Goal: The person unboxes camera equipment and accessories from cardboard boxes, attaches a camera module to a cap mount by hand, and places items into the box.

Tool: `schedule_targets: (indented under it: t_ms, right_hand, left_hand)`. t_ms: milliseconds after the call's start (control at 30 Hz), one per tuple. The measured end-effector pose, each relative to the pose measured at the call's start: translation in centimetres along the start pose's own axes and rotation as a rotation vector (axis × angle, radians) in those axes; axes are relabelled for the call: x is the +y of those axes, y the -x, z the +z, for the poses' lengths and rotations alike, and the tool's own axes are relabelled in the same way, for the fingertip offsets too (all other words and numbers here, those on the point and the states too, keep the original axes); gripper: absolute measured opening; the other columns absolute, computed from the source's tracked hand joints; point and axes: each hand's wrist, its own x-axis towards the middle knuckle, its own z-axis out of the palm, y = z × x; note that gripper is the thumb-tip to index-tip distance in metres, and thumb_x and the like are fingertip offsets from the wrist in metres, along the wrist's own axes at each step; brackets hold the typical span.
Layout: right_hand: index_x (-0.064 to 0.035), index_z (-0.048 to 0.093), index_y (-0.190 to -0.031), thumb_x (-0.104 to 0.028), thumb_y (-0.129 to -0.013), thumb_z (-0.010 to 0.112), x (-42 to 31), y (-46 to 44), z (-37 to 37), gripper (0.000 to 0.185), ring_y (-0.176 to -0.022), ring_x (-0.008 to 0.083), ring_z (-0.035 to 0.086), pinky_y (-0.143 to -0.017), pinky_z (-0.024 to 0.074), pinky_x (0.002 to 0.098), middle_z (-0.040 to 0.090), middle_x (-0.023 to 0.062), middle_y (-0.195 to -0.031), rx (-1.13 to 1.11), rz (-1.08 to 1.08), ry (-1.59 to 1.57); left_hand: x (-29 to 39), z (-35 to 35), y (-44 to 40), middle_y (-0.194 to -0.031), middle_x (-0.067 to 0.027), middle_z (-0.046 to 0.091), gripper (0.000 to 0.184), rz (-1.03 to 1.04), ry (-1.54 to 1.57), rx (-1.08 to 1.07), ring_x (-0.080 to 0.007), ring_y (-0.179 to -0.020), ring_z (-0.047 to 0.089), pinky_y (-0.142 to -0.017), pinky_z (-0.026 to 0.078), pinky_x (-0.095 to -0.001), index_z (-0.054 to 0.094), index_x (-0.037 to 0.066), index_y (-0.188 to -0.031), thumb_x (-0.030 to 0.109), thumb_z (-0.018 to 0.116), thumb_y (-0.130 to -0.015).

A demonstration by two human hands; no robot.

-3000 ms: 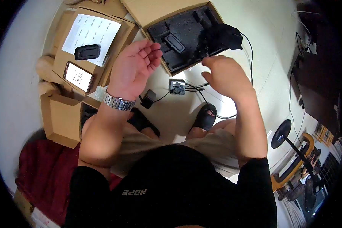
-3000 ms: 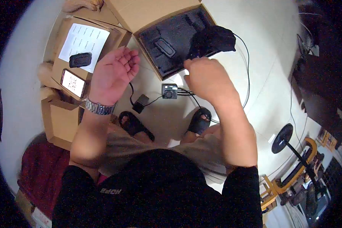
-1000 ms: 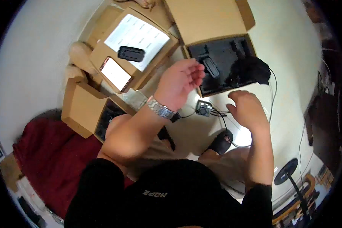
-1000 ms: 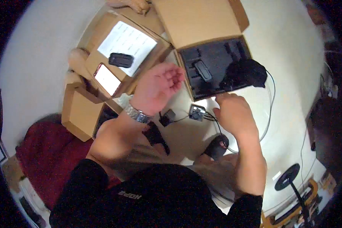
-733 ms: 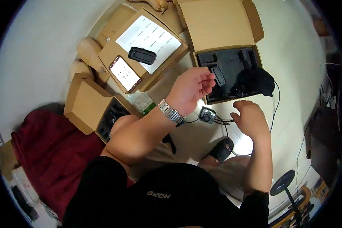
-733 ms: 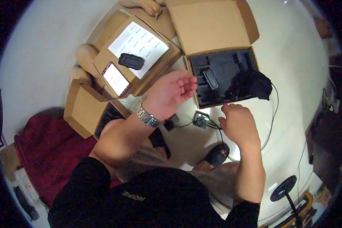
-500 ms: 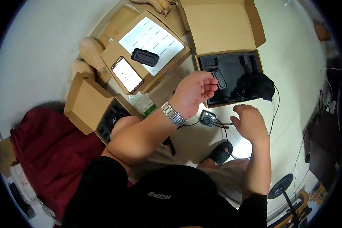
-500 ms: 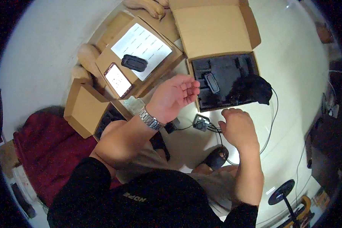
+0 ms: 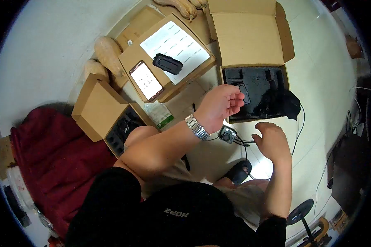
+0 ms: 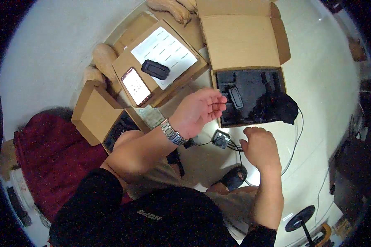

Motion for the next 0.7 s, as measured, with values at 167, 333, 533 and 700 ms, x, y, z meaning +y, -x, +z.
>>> schedule_targets:
  t_ms: [167, 333, 533, 700]
  right_hand:
    - [0.0, 0.069, -0.107, -0.017, -0.082, 0.072, -0.29, 0.01, -0.3, 0.031, -0.102, 0.0373, 0.065, -0.092, 0.0506, 0.0447, 0.071, 0.0192, -0.104, -0.016, 0.001, -0.006]
    - [-0.0009, 0.069, -0.107, -0.018, -0.082, 0.072, -0.29, 0.02, -0.14, 0.031, -0.103, 0.0367, 0.064, -0.092, 0.0504, 0.0452, 0.07, 0.0188, -0.105, -0.027, 0.011, 0.009]
    - [-0.0009, 0.069, -0.108, -0.019, -0.083, 0.072, -0.54, 0.11, -0.17, 0.031, -0.104, 0.0362, 0.064, -0.093, 0.0502, 0.045, 0.07, 0.0181, -0.106, -0.028, 0.008, 0.015]
    - [-0.0005, 0.069, -0.106, -0.018, -0.082, 0.072, -0.53, 0.14, 0.14, 0.03, -0.103, 0.0358, 0.065, -0.092, 0.0499, 0.0453, 0.07, 0.0185, -0.105, 0.0, -0.008, 0.008]
  left_hand:
    - [-0.06, 0.07, 0.2, -0.101, -0.0042, 0.066, 0.017, -0.003, 0.003, 0.015, -0.017, -0.092, 0.061, -0.087, 0.049, -0.0325, 0.06, 0.01, -0.102, 0.025, 0.062, -0.095]
    - [-0.11, 0.16, 0.26, -0.101, -0.0045, 0.066, 0.016, 0.009, 0.008, 0.017, -0.0172, -0.092, 0.062, -0.085, 0.05, -0.032, 0.06, 0.01, -0.103, 0.024, 0.062, -0.096]
    - [-0.08, 0.3, 0.46, -0.099, -0.005, 0.067, 0.014, 0.006, 0.009, 0.022, -0.0173, -0.09, 0.063, -0.081, 0.051, -0.0313, 0.06, 0.009, -0.102, 0.023, 0.062, -0.097]
    - [-0.18, 0.22, 0.42, -0.098, -0.0041, 0.067, 0.015, 0.016, 0.008, 0.013, -0.0168, -0.089, 0.063, -0.081, 0.051, -0.0312, 0.06, 0.01, -0.101, 0.024, 0.063, -0.096]
